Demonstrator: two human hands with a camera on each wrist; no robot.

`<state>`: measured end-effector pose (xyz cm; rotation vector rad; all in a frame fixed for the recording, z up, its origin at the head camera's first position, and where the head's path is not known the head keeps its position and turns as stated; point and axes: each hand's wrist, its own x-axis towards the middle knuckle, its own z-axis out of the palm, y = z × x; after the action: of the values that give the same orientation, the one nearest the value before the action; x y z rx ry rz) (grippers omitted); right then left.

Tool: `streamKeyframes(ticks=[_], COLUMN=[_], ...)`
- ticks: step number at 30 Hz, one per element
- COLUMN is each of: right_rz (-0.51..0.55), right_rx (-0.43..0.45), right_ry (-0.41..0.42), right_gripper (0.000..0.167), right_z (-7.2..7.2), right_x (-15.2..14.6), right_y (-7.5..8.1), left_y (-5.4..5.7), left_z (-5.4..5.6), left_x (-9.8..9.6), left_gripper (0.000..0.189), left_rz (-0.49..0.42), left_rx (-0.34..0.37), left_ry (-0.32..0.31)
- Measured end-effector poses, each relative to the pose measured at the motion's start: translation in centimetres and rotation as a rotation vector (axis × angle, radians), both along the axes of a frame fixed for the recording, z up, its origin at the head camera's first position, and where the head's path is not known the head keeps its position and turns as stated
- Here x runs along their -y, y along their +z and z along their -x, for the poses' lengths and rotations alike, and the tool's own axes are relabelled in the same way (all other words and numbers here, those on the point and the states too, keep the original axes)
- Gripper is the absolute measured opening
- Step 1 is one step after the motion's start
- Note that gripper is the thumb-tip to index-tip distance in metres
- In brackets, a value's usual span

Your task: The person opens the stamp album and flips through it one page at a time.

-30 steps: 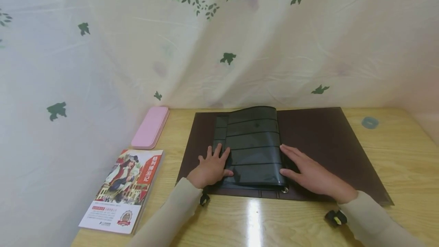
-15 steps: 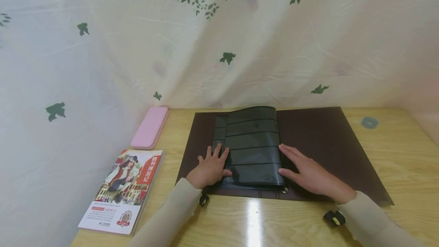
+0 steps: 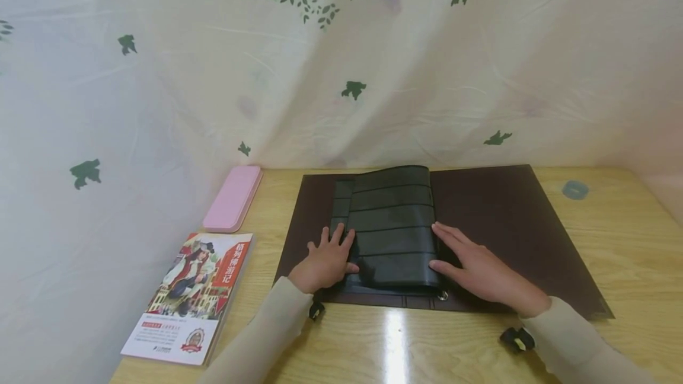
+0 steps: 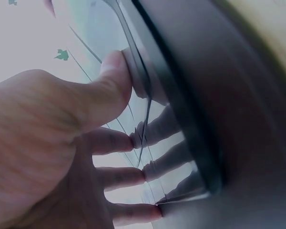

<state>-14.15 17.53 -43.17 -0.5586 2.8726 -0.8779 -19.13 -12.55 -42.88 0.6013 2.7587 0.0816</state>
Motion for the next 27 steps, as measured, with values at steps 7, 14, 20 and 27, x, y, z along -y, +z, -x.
streamKeyframes(ticks=[7, 14, 20, 27], right_rz=[-0.025, -0.047, -0.051, -0.069], right_rx=[-0.012, -0.007, -0.004, -0.018], right_ry=[-0.003, 0.016, 0.030, 0.046], right_gripper=[0.076, 0.075, 0.073, 0.071], right_z=[0.2, 0.4, 0.6, 0.7], right_x=[0.7, 1.1, 1.3, 1.4], right_y=[0.2, -0.1, -0.2, -0.2], left_y=[0.2, 0.5, 0.3, 0.3], left_z=[0.0, 0.1, 0.2, 0.1], left_x=[0.2, 0.7, 1.3, 1.7], left_gripper=[0.072, 0.072, 0.072, 0.080], left_rz=[-0.022, 0.004, -0.012, -0.047], left_rx=[0.009, 0.061, 0.096, 0.096], left_ry=[-0.005, -0.024, -0.037, -0.032])
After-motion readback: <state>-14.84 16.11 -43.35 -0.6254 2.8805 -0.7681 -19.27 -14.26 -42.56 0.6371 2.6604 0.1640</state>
